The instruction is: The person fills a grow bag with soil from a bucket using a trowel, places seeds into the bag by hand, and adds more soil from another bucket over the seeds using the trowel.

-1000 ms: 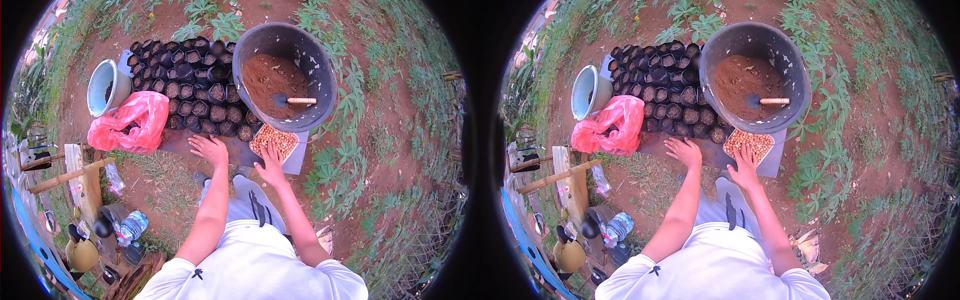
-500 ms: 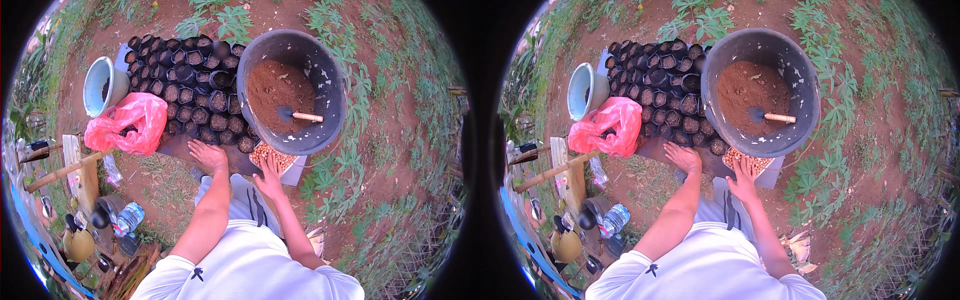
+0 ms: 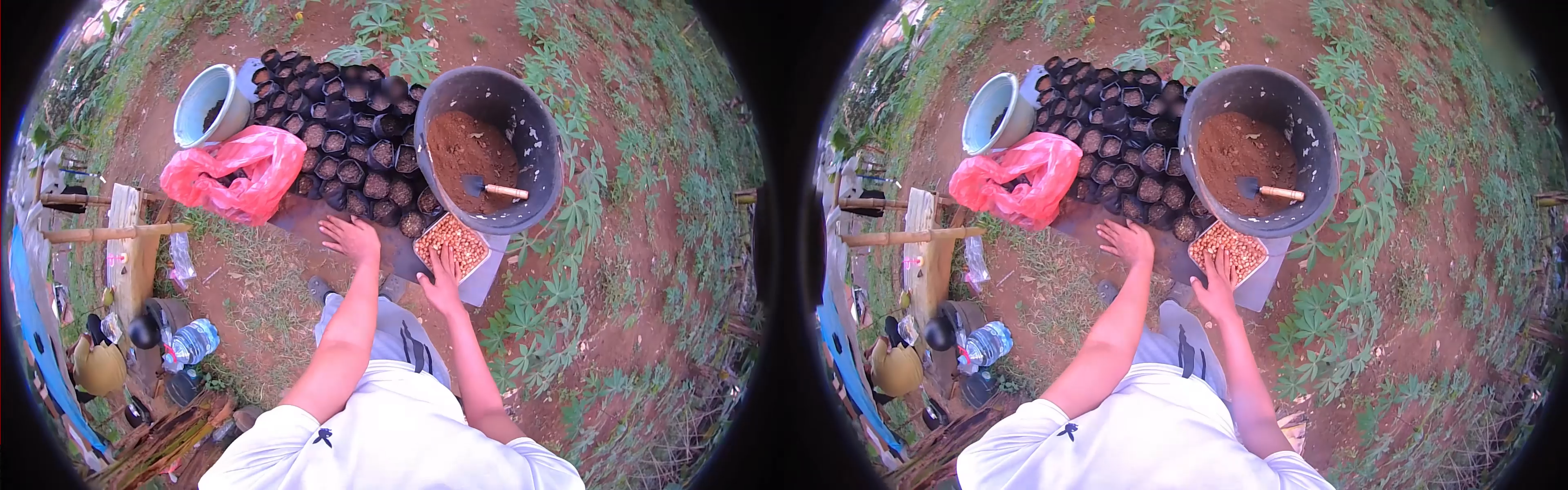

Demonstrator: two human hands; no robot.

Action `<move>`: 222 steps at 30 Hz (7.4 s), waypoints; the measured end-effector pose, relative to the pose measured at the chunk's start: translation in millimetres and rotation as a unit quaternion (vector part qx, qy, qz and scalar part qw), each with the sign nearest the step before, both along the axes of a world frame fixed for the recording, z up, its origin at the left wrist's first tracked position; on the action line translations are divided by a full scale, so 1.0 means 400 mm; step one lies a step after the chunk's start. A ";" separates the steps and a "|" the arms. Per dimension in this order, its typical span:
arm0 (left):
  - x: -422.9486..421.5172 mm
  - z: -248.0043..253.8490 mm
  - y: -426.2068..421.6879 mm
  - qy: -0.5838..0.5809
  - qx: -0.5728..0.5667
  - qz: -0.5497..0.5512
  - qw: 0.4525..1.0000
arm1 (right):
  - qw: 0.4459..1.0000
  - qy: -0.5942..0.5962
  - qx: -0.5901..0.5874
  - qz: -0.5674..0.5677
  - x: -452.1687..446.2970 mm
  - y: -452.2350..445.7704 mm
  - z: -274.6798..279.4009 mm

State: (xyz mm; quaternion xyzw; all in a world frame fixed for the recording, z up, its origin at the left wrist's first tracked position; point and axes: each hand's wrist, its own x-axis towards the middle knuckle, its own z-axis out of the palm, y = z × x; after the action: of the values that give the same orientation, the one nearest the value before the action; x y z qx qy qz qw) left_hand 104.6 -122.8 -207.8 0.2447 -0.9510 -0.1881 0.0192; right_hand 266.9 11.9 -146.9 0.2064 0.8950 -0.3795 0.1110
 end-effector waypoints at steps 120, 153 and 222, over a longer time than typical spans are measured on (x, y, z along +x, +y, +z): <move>0.072 0.106 -0.172 0.035 0.006 -0.275 0.961 | 0.999 0.018 0.019 0.019 0.011 0.004 0.001; -0.004 -0.017 -0.047 -0.015 -0.017 -0.073 0.997 | 1.000 -0.008 -0.006 0.016 -0.007 0.010 0.021; 0.032 -0.015 -0.035 0.061 -0.010 -0.126 0.990 | 0.999 0.035 -0.016 0.016 0.020 0.020 0.004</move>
State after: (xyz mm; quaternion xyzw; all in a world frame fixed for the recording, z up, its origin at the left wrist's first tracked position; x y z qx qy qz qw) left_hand 117.6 -136.8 -214.0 0.1104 -0.9732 -0.1938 0.0553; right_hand 275.0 20.0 -145.5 0.1767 0.8954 -0.3988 0.0894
